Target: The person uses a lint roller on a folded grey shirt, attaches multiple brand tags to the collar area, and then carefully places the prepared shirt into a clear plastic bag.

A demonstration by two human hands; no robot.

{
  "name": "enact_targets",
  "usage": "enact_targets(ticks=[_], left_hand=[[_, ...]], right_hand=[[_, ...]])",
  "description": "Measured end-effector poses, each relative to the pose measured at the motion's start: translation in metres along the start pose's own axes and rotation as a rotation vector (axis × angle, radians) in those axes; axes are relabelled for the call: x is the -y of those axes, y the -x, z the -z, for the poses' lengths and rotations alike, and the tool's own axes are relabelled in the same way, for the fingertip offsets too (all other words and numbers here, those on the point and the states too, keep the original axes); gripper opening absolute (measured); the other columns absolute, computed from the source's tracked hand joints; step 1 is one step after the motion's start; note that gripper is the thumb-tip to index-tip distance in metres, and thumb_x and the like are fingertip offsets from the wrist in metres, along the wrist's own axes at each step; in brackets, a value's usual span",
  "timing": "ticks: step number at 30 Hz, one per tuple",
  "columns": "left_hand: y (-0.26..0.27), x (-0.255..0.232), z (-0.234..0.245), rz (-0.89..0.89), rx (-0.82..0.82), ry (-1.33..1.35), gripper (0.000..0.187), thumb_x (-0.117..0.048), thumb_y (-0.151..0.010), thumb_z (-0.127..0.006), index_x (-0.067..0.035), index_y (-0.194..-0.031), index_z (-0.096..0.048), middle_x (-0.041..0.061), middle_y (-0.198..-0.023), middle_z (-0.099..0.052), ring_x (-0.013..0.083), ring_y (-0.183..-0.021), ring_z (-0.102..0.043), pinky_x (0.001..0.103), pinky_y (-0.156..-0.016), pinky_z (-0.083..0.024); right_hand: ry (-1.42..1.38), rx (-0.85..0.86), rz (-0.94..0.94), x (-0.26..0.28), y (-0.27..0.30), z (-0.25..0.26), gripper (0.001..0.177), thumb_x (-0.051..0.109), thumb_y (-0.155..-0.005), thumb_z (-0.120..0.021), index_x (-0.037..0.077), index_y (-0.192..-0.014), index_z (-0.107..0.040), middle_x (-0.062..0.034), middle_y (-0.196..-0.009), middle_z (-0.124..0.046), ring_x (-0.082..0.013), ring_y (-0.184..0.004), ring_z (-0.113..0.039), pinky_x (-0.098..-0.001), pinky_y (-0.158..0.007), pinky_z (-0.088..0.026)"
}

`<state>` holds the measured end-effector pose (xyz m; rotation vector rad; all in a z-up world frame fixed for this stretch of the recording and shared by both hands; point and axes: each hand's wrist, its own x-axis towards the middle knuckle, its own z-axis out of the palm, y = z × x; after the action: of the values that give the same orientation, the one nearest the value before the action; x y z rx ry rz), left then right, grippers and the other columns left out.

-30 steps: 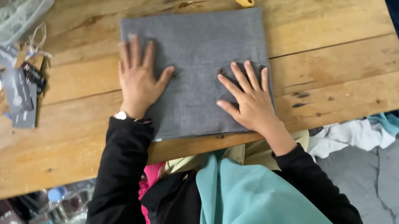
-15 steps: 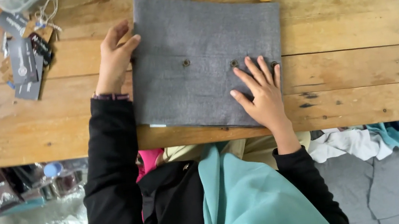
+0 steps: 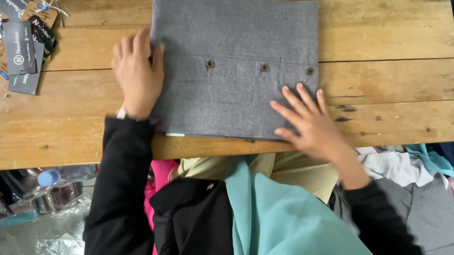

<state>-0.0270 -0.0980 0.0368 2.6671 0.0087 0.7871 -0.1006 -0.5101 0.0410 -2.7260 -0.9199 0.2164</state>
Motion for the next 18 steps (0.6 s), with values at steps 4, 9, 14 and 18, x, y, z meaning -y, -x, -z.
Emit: enact_targets(ticks=[4, 9, 14, 18], left_hand=[[0.065, 0.010, 0.032, 0.075, 0.105, -0.140, 0.053, -0.050, -0.101, -0.073, -0.020, -0.141, -0.058, 0.001, -0.108, -0.059, 0.0258, -0.100, -0.051, 0.043, -0.080, -0.039], [0.121, -0.013, 0.062, 0.200, 0.093, -0.050, 0.044, -0.036, -0.101, -0.065, -0.015, -0.139, -0.062, -0.008, -0.089, -0.068, 0.0324, -0.089, -0.058, 0.049, -0.075, -0.038], [0.121, -0.026, 0.067, 0.146, -0.090, 0.026, 0.041, -0.032, -0.103, -0.063, -0.007, -0.135, -0.063, -0.007, -0.080, -0.061, 0.0207, -0.078, -0.054, 0.038, -0.074, -0.034], [0.120, -0.028, 0.070, 0.171, -0.092, 0.136, 0.035, -0.025, -0.102, -0.063, -0.006, -0.131, -0.063, -0.008, -0.078, -0.060, 0.0216, -0.080, -0.053, 0.037, -0.075, -0.036]], right_hand=[[-0.301, -0.308, -0.021, -0.037, -0.042, 0.065, 0.050, 0.035, -0.103, -0.063, 0.010, -0.147, -0.061, -0.0204, -0.149, -0.057, -0.0435, -0.144, -0.043, -0.0604, -0.119, -0.030], [0.036, -0.553, 0.062, -0.136, -0.185, 0.082, 0.048, 0.019, -0.108, -0.069, -0.006, -0.147, -0.057, -0.0324, -0.132, -0.063, -0.0529, -0.120, -0.053, -0.0619, -0.105, -0.031], [0.094, -0.503, -0.019, -0.166, -0.284, 0.057, 0.036, 0.018, -0.113, -0.072, 0.001, -0.141, -0.057, -0.0257, -0.130, -0.067, -0.0524, -0.109, -0.058, -0.0589, -0.102, -0.032], [-0.036, -0.548, -0.031, -0.184, -0.312, 0.042, 0.028, 0.009, -0.108, -0.075, -0.001, -0.128, -0.058, -0.0263, -0.116, -0.075, -0.0493, -0.099, -0.069, -0.0551, -0.078, -0.050]])
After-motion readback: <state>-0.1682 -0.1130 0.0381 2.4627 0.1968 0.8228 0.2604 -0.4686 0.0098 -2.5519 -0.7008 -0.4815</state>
